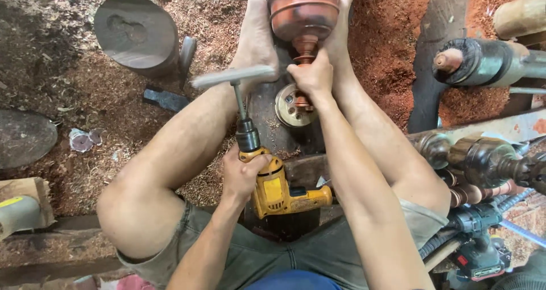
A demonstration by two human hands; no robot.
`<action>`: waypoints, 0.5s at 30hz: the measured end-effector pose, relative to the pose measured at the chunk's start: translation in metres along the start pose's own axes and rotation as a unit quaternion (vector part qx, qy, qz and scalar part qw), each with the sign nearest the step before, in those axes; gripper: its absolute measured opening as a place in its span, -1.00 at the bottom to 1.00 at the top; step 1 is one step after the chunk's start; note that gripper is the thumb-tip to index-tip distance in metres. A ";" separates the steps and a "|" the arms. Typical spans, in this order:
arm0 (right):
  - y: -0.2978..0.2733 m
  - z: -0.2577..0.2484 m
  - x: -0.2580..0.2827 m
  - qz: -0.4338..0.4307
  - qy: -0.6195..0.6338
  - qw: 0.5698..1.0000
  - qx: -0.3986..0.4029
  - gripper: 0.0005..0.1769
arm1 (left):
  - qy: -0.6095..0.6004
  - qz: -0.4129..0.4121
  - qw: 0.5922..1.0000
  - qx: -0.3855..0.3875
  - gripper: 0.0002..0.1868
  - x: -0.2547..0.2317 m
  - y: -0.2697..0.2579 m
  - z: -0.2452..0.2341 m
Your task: Sanding and polishing a turned wooden pedestal using a drill with a buffing attachment.
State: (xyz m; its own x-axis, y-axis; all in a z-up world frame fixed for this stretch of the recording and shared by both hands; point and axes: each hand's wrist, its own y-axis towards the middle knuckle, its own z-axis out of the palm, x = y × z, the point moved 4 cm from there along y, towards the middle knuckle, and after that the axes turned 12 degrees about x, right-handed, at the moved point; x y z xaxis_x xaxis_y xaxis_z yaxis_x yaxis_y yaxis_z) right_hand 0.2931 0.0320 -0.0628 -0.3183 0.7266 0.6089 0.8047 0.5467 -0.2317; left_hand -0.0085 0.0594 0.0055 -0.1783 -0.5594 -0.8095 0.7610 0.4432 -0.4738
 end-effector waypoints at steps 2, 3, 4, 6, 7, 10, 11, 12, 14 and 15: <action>0.000 -0.006 -0.001 -0.044 0.052 0.998 0.004 -0.31 | 0.014 -0.016 1.000 0.000 -0.82 0.001 0.000 -0.001; -0.003 -0.008 0.003 -0.047 0.109 0.993 0.028 -0.35 | 0.027 -0.016 1.000 0.001 -0.83 0.003 0.000 -0.001; -0.005 -0.011 0.007 -0.050 0.165 0.984 0.052 -0.40 | 0.040 -0.016 0.999 0.003 -0.83 0.004 0.000 0.000; -0.009 -0.010 0.014 -0.008 0.198 0.976 0.086 -0.40 | 0.050 -0.014 0.999 0.002 -0.82 0.003 0.000 0.001; -0.011 -0.009 0.016 0.033 0.229 0.966 0.118 -0.40 | 0.061 -0.009 0.998 0.003 -0.82 0.002 0.000 0.002; -0.011 -0.011 0.006 -0.015 0.172 0.979 0.106 -0.22 | 0.023 -0.011 1.000 0.015 -0.80 0.009 0.003 0.003; -0.023 -0.018 0.008 -0.013 0.176 0.979 0.103 -0.22 | 0.028 -0.012 0.999 0.018 -0.80 0.009 0.005 0.001; -0.035 -0.026 0.013 -0.042 0.137 0.985 0.091 -0.13 | 0.018 -0.010 1.000 0.020 -0.79 0.008 0.007 0.000; -0.088 -0.055 0.031 -0.062 0.101 0.990 0.074 -0.03 | 0.012 -0.014 0.999 0.029 -0.78 0.005 0.016 -0.002; -0.127 -0.071 0.050 -0.084 0.093 0.981 0.145 -0.15 | -0.002 -0.014 1.000 0.021 -0.77 0.000 0.024 -0.002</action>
State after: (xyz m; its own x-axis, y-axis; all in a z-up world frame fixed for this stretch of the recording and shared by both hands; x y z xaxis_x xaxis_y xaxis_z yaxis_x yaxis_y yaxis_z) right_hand 0.2109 -0.0307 0.0511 -0.3158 0.5412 0.7793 0.5635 0.7678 -0.3049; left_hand 0.0086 0.0711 -0.0068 -0.1985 -0.5740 -0.7945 0.7810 0.3971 -0.4820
